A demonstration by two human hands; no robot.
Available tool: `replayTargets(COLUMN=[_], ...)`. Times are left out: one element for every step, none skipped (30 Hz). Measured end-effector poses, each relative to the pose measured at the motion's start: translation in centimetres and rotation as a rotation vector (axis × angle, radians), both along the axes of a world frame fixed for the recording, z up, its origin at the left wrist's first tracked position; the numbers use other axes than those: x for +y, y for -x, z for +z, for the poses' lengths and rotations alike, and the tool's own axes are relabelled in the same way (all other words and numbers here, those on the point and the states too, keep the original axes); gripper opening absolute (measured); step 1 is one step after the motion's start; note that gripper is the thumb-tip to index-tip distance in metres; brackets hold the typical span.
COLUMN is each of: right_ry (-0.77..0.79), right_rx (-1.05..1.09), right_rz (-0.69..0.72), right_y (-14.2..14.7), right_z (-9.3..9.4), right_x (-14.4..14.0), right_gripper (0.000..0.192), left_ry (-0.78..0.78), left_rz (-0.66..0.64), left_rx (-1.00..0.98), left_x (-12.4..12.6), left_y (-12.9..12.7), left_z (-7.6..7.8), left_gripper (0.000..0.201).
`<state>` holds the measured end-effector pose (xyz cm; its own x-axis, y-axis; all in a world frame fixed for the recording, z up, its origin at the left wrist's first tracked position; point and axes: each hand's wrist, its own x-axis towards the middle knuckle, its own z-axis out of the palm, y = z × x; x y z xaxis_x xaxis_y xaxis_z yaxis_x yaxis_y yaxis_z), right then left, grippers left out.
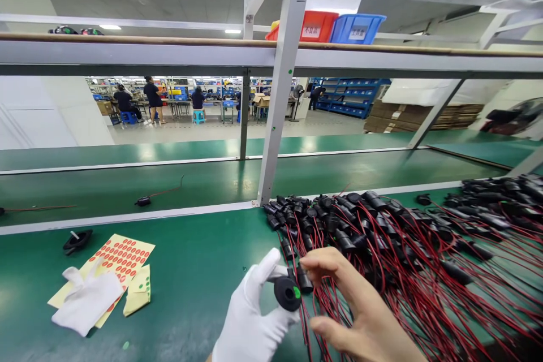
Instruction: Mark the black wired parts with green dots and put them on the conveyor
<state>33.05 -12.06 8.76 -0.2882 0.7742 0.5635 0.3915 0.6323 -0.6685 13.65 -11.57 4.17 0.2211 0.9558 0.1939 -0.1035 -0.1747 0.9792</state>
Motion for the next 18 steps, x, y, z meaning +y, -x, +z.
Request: replayTargets(right_ry=[-0.02, -0.035, -0.041, -0.043, -0.037, -0.01, 0.038, 0.112, 0.214, 0.33, 0.443, 0.527, 0.577, 0.597, 0.596, 0.588, 0.581, 0.576], right_rx=[-0.03, -0.059, -0.087, -0.106, -0.115, -0.111, -0.084, -0.032, 0.042, 0.126, 0.206, 0.273, 0.318, 0.339, 0.345, 0.338, 0.324, 0.305], right_rz=[0.009, 0.023, 0.034, 0.044, 0.053, 0.052, 0.044, 0.033, 0.022, 0.015, 0.011, 0.01, 0.012, 0.015, 0.023, 0.029, 0.032, 0.03], right_y=[0.1, 0.2, 0.4, 0.5, 0.5, 0.6, 0.6, 0.7, 0.8, 1.0, 1.2, 1.4, 1.7, 1.9, 1.9, 1.9, 1.8, 1.5], right_z=[0.1, 0.1, 0.2, 0.2, 0.1, 0.1, 0.0, -0.1, -0.3, -0.5, -0.6, -0.8, -1.1, -1.3, -1.5, -1.7, -2.0, -2.1], right_x=[-0.2, -0.4, -0.6, -0.8, -1.0, -1.0, -1.1, -1.1, -1.0, -0.8, -0.6, -0.3, -0.1, 0.2, 0.5, 0.8, 1.1, 1.4], right_gripper=[0.045, 0.054, 0.062, 0.067, 0.069, 0.065, 0.058, 0.047, 0.034, 0.024, 0.022, 0.03, 0.041, 0.049, 0.054, 0.055, 0.054, 0.052], left_ry=[-0.061, -0.122, -0.181, -0.234, -0.28, -0.32, -0.349, -0.363, -0.362, -0.347, -0.328, -0.307, -0.275, -0.212, -0.105, 0.034, 0.183, 0.317], left_rz=[0.002, -0.002, -0.006, -0.01, -0.004, 0.019, 0.063, 0.119, 0.169, 0.199, 0.208, 0.199, 0.178, 0.142, 0.08, 0.001, -0.09, -0.171], left_rx=[0.038, 0.067, 0.093, 0.119, 0.147, 0.176, 0.208, 0.244, 0.287, 0.333, 0.37, 0.392, 0.39, 0.35, 0.252, 0.11, -0.046, -0.189], left_x=[0.0, -0.1, -0.2, -0.2, -0.3, -0.3, -0.4, -0.5, -0.5, -0.6, -0.7, -0.8, -0.9, -0.9, -0.7, -0.4, 0.3, 1.3], left_y=[0.1, 0.3, 0.4, 0.5, 0.5, 0.5, 0.5, 0.3, 0.1, -0.1, -0.4, -0.7, -0.9, -0.9, -0.8, -0.5, 0.1, 0.8], left_z=[-0.4, -0.8, -1.2, -1.6, -2.0, -2.4, -2.7, -2.8, -2.8, -2.6, -2.2, -1.7, -1.1, -0.4, 0.2, 0.7, 1.1, 1.5], left_gripper=[0.065, 0.061, 0.058, 0.056, 0.056, 0.058, 0.061, 0.065, 0.069, 0.072, 0.072, 0.069, 0.064, 0.056, 0.048, 0.039, 0.031, 0.025])
